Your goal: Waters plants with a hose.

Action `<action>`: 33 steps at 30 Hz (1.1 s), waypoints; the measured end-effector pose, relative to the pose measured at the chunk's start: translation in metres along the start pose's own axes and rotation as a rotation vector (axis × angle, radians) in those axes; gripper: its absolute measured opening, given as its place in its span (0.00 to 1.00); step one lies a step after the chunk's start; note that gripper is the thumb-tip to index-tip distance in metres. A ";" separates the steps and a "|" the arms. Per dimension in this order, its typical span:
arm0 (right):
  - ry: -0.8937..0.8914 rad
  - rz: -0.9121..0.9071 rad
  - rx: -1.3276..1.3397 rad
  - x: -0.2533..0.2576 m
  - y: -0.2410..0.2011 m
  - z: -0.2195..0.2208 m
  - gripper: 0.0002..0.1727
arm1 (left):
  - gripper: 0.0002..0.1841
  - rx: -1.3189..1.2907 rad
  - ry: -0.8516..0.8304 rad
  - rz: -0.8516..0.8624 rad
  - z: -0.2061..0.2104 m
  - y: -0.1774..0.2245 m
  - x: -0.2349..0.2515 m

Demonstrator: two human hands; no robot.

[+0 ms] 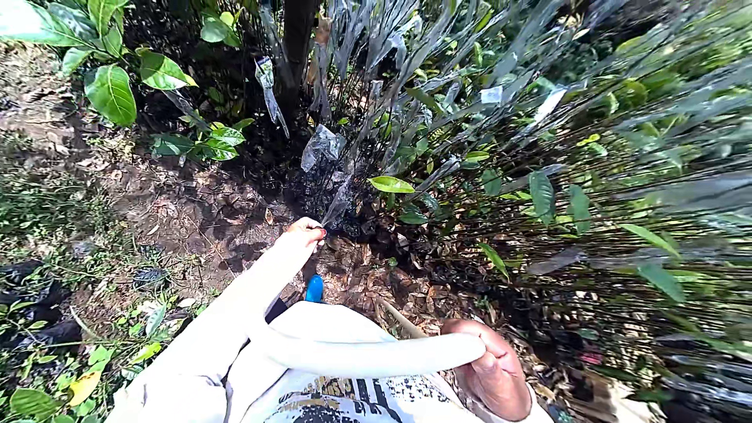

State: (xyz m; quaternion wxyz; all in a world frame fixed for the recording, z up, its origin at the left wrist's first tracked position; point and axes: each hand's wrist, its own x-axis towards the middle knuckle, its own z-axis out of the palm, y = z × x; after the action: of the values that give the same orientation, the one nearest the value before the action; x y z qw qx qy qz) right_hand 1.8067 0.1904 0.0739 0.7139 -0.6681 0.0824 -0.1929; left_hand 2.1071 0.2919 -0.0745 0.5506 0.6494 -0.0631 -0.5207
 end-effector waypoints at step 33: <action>0.104 0.001 -0.046 0.000 -0.005 -0.007 0.17 | 0.10 0.018 0.061 0.037 -0.005 0.007 0.007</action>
State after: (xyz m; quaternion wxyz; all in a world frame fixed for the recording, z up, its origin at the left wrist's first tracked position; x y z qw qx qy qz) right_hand 1.8033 0.1832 0.0786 0.6930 -0.6736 0.1240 -0.2252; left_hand 2.1177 0.2881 -0.0740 0.5560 0.6685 -0.0628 -0.4899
